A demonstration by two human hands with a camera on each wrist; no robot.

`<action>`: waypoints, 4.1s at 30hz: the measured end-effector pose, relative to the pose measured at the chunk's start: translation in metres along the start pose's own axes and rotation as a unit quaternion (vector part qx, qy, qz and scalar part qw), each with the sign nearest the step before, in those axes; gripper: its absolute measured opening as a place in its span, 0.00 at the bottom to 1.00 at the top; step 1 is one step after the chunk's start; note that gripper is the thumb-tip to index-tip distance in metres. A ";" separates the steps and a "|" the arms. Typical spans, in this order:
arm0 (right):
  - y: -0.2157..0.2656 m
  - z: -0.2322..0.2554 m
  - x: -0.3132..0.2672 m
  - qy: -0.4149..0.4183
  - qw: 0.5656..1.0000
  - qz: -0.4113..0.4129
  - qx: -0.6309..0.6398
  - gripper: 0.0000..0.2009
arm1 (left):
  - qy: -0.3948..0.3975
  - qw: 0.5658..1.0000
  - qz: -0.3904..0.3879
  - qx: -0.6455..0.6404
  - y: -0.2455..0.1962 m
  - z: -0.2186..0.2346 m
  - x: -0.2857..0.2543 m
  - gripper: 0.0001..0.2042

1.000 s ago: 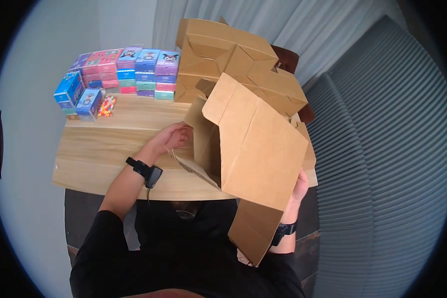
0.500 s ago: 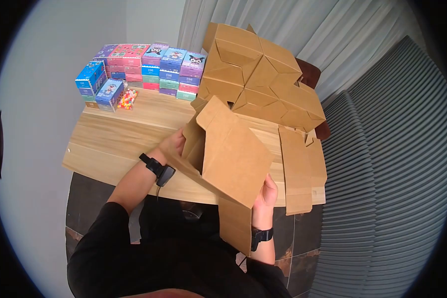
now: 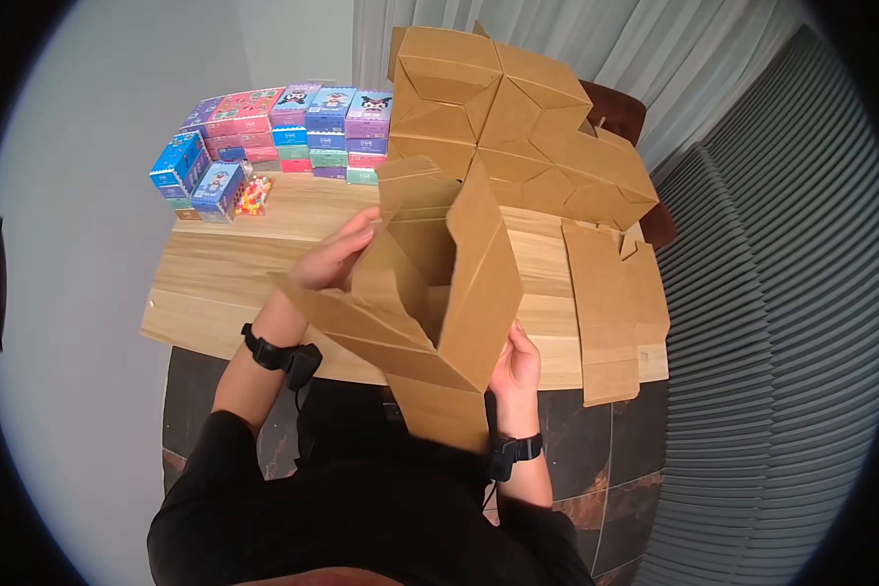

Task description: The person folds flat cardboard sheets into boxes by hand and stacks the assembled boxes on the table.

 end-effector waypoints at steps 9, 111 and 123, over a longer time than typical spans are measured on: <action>-0.037 -0.016 0.026 0.079 0.993 -0.082 0.002 0.19 | -0.093 0.993 -0.011 0.074 -0.035 -0.015 -0.035 0.20; -0.078 -0.117 -0.008 0.181 0.644 0.278 -0.690 0.23 | -0.117 0.823 -0.117 0.543 -0.015 -0.013 -0.094 0.24; -0.082 -0.114 -0.008 0.188 0.616 0.230 -0.729 0.20 | -0.085 0.782 -0.091 0.611 -0.038 -0.030 -0.064 0.31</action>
Point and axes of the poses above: each hand's wrist, its own x-axis towards the middle knuckle, its own z-axis out of the back of the hand, y = z × x, the point moved 5 cm from there along x, towards the middle knuckle, and after that the axes turned 5 degrees about x, right-handed, at the moved point
